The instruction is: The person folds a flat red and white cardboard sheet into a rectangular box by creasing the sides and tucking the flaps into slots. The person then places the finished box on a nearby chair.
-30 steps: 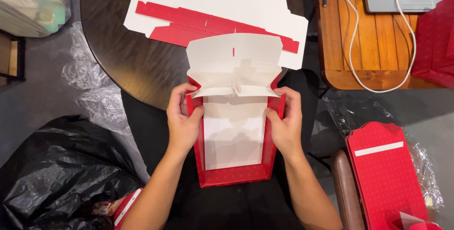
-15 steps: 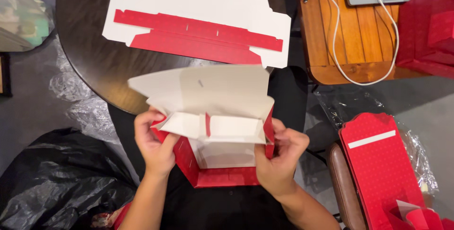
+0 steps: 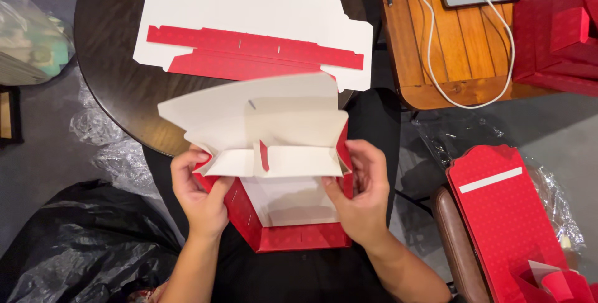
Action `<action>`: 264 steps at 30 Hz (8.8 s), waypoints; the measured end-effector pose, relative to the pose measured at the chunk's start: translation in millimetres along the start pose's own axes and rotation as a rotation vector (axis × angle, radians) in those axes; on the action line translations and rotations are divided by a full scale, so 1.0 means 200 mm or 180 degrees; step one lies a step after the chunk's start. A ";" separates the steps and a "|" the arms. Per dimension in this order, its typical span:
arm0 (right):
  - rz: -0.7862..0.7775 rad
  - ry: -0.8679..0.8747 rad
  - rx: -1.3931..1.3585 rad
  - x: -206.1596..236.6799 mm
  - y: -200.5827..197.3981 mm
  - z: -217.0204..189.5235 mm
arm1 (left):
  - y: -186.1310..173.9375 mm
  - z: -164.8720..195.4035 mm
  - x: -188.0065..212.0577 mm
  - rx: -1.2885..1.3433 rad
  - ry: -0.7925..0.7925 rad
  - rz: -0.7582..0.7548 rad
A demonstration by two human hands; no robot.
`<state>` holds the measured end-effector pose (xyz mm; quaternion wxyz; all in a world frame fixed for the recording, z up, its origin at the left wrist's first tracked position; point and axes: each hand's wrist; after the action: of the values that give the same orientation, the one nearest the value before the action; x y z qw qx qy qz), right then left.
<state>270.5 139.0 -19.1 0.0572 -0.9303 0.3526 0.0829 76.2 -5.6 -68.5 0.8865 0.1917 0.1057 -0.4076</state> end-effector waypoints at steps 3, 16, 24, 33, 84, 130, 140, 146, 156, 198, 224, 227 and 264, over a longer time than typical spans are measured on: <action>-0.0007 0.0153 -0.0142 -0.06 -0.02 -0.03 | 0.00 0.04 -0.05 -0.0083 -0.0161 -0.0007; -0.0509 0.0022 -0.0710 -0.28 -0.09 0.01 | 0.06 0.07 -0.10 0.0030 -0.0592 0.0219; -0.0116 0.0192 0.0694 -0.32 -0.03 -0.12 | 0.07 0.06 -0.10 -0.0371 -0.0493 0.0082; 0.0089 0.0282 0.1291 -0.31 0.00 -0.18 | 0.07 0.06 -0.10 -0.0354 -0.0519 0.0075; 0.0352 -0.0426 0.2500 -0.30 -0.06 0.04 | 0.06 -0.07 -0.20 -0.0238 -0.0238 -0.0260; -0.0429 0.0120 -0.0999 -0.28 -0.10 0.25 | -0.10 -0.24 -0.12 0.0728 -0.0473 -0.0153; -0.0361 0.0093 -0.0948 -0.26 -0.12 0.32 | -0.09 -0.25 -0.12 0.0658 -0.0538 -0.0086; -0.0335 0.0003 -0.1031 -0.27 -0.12 0.34 | -0.09 -0.26 -0.12 0.0615 -0.0639 -0.0025; -0.0387 -0.0092 -0.1115 -0.22 -0.07 0.22 | -0.12 -0.26 -0.11 0.0778 -0.0628 -0.0050; -0.4026 0.2052 0.0267 -0.83 -0.29 -0.01 | -0.23 -0.24 -0.69 0.0248 -0.2084 -0.1260; -0.3711 0.1685 0.0618 -0.77 -0.26 0.09 | -0.27 -0.25 -0.64 0.0168 -0.2246 -0.1108; -0.3723 0.1638 0.0700 -0.78 -0.26 0.09 | -0.27 -0.25 -0.64 0.0204 -0.2214 -0.1116; -0.0775 -0.0371 0.0045 -0.42 -0.09 0.22 | -0.16 -0.11 -0.17 0.0181 -0.0722 0.0215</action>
<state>215.2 215.2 -45.3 0.0937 -0.9595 0.2337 0.1267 29.5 8.3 -84.9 0.9002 0.1728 -0.0134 -0.3994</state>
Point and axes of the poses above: each hand's wrist, its own x-axis away from the middle knuckle, its own y-axis out of the palm, z = x × y, and after that the axes turned 13 degrees about -z, right-handed
